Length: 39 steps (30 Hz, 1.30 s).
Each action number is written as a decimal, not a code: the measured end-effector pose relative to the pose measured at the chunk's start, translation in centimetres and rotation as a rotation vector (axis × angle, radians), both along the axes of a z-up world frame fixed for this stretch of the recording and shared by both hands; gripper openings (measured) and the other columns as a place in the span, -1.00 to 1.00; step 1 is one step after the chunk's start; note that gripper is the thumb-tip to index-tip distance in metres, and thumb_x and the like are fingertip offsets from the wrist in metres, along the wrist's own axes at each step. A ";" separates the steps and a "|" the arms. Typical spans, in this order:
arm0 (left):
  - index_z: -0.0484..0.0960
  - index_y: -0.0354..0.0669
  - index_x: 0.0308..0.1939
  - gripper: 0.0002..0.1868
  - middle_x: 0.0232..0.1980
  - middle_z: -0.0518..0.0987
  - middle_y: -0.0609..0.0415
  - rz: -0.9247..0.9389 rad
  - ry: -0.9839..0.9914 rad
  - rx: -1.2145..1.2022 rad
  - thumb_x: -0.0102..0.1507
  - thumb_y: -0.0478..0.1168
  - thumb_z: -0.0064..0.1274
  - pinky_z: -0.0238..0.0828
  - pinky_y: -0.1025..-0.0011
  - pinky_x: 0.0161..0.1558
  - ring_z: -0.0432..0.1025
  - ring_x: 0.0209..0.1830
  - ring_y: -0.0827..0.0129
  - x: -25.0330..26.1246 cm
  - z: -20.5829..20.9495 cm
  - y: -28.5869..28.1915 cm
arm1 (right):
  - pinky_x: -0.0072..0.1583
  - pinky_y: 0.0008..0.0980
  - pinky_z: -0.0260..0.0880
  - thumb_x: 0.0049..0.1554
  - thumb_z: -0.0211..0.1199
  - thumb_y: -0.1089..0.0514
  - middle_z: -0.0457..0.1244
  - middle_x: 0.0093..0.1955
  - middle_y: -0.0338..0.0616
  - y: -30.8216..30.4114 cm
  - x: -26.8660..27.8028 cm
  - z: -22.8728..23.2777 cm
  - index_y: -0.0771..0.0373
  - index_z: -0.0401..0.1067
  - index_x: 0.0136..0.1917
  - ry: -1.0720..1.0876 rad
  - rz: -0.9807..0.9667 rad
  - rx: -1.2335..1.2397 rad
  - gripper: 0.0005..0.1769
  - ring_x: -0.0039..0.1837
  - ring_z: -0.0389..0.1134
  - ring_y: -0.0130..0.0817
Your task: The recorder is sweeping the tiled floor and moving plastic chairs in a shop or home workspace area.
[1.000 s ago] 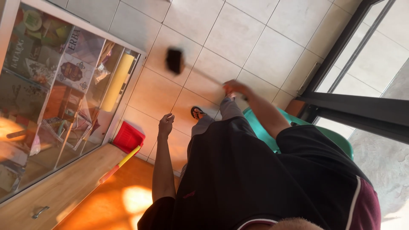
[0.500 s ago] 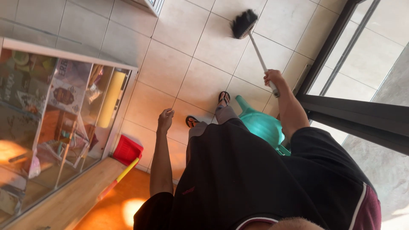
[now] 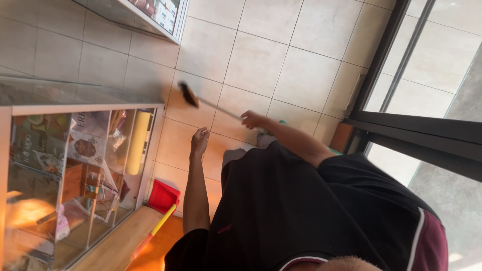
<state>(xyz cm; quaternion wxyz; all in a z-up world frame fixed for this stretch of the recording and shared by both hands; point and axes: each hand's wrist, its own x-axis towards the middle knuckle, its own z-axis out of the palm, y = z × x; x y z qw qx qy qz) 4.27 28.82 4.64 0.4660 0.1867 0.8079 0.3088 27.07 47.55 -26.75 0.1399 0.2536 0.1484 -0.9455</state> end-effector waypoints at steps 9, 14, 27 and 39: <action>0.49 -0.20 0.32 -0.46 0.21 0.60 -0.16 0.040 -0.040 -0.018 0.37 0.04 0.00 0.43 0.30 0.11 0.52 0.15 0.21 -0.2 -1.1 1.1 | -0.41 -0.26 0.37 0.13 0.31 0.30 0.39 -0.22 -0.06 10.4 1.4 1.8 0.41 0.48 0.08 -0.262 0.049 0.742 -0.77 -0.37 0.35 -0.35; 0.53 -0.23 0.28 -0.49 0.16 0.63 -0.08 0.021 -0.061 -0.023 0.36 0.02 0.00 0.41 0.33 0.10 0.55 0.11 0.24 -0.5 -1.7 2.0 | -0.32 -0.23 0.42 0.01 0.45 0.34 0.40 -0.07 0.01 19.6 12.8 6.5 0.42 0.53 0.09 -0.187 0.006 1.342 -0.64 -0.26 0.40 -0.26; 0.53 -0.24 0.29 -0.43 0.19 0.63 -0.11 -0.140 -0.040 0.015 0.35 0.08 0.02 0.45 0.36 0.11 0.56 0.11 0.26 -2.4 -2.9 7.5 | -0.46 -0.25 0.29 0.28 0.10 0.29 0.27 -0.27 0.01 24.0 22.2 11.8 0.30 0.28 0.43 -0.830 -0.628 0.606 -0.55 -0.43 0.22 -0.32; 0.53 -0.27 0.28 -0.43 0.20 0.61 -0.17 -0.160 -0.020 0.027 0.35 0.07 0.04 0.43 0.32 0.15 0.57 0.15 0.20 -7.9 -3.7 12.1 | -0.45 -0.24 0.34 0.14 0.16 0.40 0.38 0.08 0.11 16.7 -2.8 8.9 0.32 0.16 0.47 -0.157 -0.293 0.374 -0.37 -0.28 0.35 -0.24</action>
